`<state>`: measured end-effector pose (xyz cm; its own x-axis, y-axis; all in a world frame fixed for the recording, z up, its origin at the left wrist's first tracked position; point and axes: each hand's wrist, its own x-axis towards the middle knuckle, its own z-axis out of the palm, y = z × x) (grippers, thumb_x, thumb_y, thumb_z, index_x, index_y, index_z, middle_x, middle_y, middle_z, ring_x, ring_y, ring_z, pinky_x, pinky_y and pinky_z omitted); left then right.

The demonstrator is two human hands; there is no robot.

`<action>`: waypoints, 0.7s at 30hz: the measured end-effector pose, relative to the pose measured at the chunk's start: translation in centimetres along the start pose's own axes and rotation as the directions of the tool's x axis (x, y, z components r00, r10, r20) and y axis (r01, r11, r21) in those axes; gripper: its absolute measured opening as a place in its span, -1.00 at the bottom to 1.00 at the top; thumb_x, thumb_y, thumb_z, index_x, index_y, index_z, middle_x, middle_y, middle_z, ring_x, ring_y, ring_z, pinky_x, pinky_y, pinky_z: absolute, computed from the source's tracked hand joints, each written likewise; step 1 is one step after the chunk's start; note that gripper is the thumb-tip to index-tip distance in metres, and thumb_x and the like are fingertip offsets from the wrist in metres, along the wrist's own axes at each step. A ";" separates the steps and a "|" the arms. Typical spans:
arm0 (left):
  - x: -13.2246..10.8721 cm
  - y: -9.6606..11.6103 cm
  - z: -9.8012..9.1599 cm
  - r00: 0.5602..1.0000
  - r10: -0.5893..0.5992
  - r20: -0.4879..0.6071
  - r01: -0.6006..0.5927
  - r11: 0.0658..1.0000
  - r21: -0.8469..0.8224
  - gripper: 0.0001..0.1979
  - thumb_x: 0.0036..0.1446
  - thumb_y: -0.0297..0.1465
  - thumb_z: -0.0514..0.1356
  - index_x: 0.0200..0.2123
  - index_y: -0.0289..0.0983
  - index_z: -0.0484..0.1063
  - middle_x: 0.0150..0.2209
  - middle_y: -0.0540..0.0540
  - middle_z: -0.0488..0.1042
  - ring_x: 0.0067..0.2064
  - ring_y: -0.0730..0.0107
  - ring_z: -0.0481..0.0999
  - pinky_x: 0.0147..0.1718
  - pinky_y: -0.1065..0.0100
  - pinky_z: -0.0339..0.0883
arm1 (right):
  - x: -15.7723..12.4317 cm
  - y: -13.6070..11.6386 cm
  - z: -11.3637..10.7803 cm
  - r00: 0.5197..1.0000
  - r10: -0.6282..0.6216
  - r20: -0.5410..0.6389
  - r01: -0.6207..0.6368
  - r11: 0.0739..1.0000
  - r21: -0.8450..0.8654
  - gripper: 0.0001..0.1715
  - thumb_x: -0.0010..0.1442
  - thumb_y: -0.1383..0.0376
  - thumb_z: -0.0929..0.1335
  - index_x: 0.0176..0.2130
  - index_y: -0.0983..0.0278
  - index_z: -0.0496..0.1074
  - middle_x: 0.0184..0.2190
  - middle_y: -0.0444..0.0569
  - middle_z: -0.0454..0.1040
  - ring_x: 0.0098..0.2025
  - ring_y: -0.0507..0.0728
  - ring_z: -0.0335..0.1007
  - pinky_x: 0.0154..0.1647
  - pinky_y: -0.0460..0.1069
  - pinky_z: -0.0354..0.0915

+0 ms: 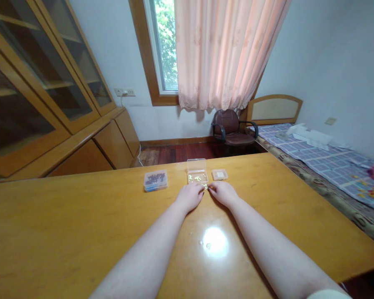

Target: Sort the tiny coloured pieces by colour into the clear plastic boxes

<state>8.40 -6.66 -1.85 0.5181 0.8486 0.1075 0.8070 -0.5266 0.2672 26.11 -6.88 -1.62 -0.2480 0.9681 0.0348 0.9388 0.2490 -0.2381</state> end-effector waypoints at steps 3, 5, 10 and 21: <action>0.1 -0.4 0.2 0.999 -0.016 -0.033 0.015 1.000 -0.020 -0.78 0.18 -0.37 0.02 -0.14 -0.15 0.40 -0.14 -0.06 0.45 -0.13 0.32 0.44 -0.16 0.34 0.30 | 0.0 -0.3 0.0 1.000 -0.007 -0.007 0.006 0.999 -0.050 -0.65 0.25 0.19 0.19 -0.11 0.14 0.48 -0.21 -0.01 0.54 -0.20 0.12 0.44 -0.23 -0.07 0.22; 0.2 -0.6 0.3 0.997 -0.063 -0.052 0.061 0.997 -0.038 -0.78 0.17 -0.37 0.03 -0.13 -0.16 0.37 -0.13 -0.06 0.45 -0.14 0.32 0.45 -0.19 0.35 0.31 | -0.1 -0.6 0.0 1.000 -0.008 -0.008 0.007 0.997 -0.074 -0.64 0.25 0.19 0.18 -0.11 0.16 0.48 -0.23 0.01 0.55 -0.23 0.13 0.45 -0.25 -0.07 0.22; 0.3 -0.5 0.1 0.993 -0.117 -0.018 0.116 0.993 -0.035 -0.79 0.19 -0.36 0.02 -0.13 -0.15 0.36 -0.11 -0.07 0.44 -0.12 0.32 0.44 -0.18 0.35 0.29 | -0.2 -0.9 -0.1 1.000 -0.024 -0.013 0.023 0.995 -0.100 -0.63 0.26 0.19 0.16 -0.15 0.17 0.50 -0.28 0.02 0.55 -0.26 0.14 0.45 -0.29 -0.06 0.21; 0.3 -0.8 0.4 0.995 -0.083 -0.050 0.080 0.995 -0.050 -0.83 0.16 -0.38 0.03 -0.21 -0.16 0.39 -0.16 -0.05 0.44 -0.15 0.32 0.44 -0.20 0.34 0.29 | -0.1 -0.7 0.4 0.997 -0.003 -0.078 0.004 1.000 0.010 -0.74 0.20 0.24 0.23 -0.24 0.20 0.49 -0.30 -0.02 0.55 -0.28 0.10 0.44 -0.32 -0.08 0.17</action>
<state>8.01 -5.96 -2.40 0.4345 0.8908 0.1327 0.8309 -0.4533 0.3227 25.42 -7.13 -1.82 -0.2311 0.9666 0.1110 0.9355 0.2521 -0.2476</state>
